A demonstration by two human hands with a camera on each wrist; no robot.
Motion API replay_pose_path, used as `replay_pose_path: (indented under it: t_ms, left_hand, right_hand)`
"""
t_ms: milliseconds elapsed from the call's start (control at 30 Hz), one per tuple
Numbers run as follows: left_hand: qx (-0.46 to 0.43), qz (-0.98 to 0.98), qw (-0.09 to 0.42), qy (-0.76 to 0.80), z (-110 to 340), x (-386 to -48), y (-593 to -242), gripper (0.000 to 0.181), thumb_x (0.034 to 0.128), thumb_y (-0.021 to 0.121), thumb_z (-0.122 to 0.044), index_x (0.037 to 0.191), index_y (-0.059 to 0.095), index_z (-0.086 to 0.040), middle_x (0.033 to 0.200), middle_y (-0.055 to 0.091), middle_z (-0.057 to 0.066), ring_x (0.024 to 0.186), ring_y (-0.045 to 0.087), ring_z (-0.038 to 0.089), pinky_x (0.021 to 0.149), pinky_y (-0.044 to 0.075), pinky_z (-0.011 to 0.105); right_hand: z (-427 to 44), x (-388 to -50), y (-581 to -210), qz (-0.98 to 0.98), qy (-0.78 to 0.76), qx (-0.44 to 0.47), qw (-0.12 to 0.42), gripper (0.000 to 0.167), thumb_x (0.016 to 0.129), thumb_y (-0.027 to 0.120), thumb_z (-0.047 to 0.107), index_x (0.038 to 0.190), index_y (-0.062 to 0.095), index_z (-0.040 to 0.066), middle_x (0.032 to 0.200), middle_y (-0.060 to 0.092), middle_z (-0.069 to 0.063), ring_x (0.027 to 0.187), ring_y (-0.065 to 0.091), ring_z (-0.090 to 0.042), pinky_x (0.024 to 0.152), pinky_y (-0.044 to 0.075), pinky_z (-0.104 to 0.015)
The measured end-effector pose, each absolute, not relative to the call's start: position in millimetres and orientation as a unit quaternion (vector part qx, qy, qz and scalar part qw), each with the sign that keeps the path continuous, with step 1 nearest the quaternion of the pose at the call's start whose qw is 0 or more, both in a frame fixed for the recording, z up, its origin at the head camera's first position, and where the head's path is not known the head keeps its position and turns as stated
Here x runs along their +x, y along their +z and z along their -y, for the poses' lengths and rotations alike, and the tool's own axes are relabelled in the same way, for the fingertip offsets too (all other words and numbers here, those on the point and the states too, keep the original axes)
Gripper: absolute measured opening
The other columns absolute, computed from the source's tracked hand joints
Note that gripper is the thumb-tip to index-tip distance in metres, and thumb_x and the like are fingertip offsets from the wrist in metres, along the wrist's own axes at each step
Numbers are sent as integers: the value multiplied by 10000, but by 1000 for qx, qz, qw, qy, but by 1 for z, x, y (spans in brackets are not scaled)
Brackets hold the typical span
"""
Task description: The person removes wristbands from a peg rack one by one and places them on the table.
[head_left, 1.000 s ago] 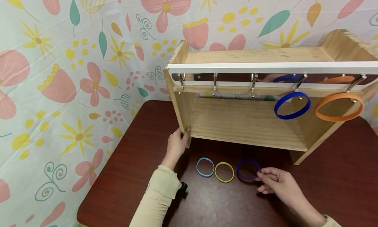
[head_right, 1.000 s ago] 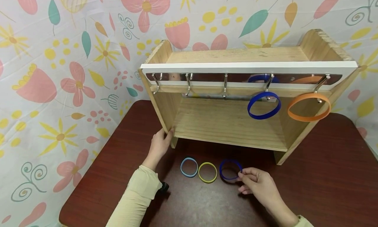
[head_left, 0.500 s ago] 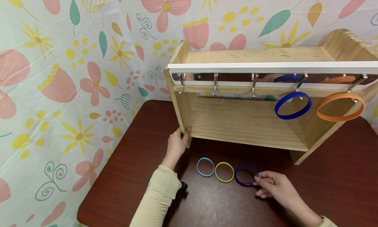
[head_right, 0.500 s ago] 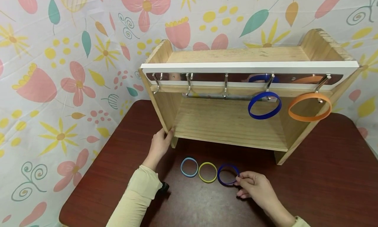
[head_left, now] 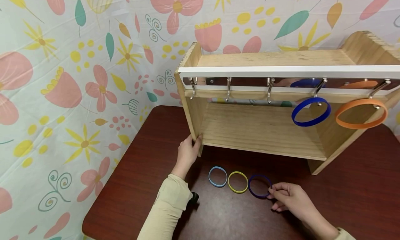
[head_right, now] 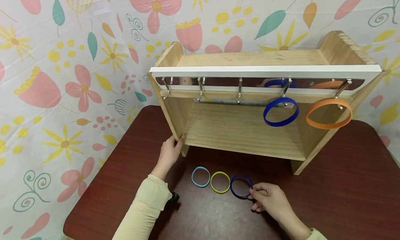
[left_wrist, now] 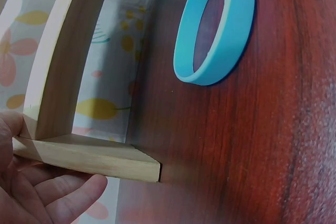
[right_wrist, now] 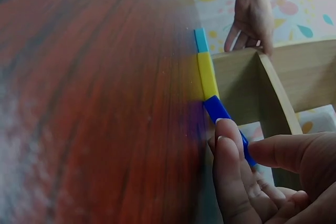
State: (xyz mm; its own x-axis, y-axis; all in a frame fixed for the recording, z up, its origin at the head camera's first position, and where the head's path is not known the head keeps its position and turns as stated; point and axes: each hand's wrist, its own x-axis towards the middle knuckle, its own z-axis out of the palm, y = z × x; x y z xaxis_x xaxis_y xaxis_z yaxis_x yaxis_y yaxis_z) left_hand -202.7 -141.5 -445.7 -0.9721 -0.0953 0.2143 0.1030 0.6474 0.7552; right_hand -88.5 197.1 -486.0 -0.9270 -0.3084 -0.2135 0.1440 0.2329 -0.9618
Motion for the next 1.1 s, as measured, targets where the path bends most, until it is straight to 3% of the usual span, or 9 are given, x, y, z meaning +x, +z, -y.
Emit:
replay_pose_path:
  t_ms: [633, 1100]
  left_hand:
    - [-4, 902, 118, -415, 141, -203, -446, 317, 1012, 529, -353, 1116, 671, -90, 845, 701, 101, 671, 654, 215, 586, 516, 344]
    - [-5, 901, 121, -417, 141, -203, -446, 306, 1012, 528, -355, 1090, 674, -98, 827, 695, 85, 662, 643, 205, 578, 511, 336]
  right_hand:
    - [-188, -83, -476, -832, -536, 18, 144, 272, 930, 668, 153, 1026, 633, -99, 791, 712, -110, 575, 658, -202, 544, 549, -317]
    - [-191, -81, -475, -858, -490, 28, 152, 232, 931, 674, 209, 974, 689, -19, 754, 706, -51, 582, 663, -193, 525, 539, -305]
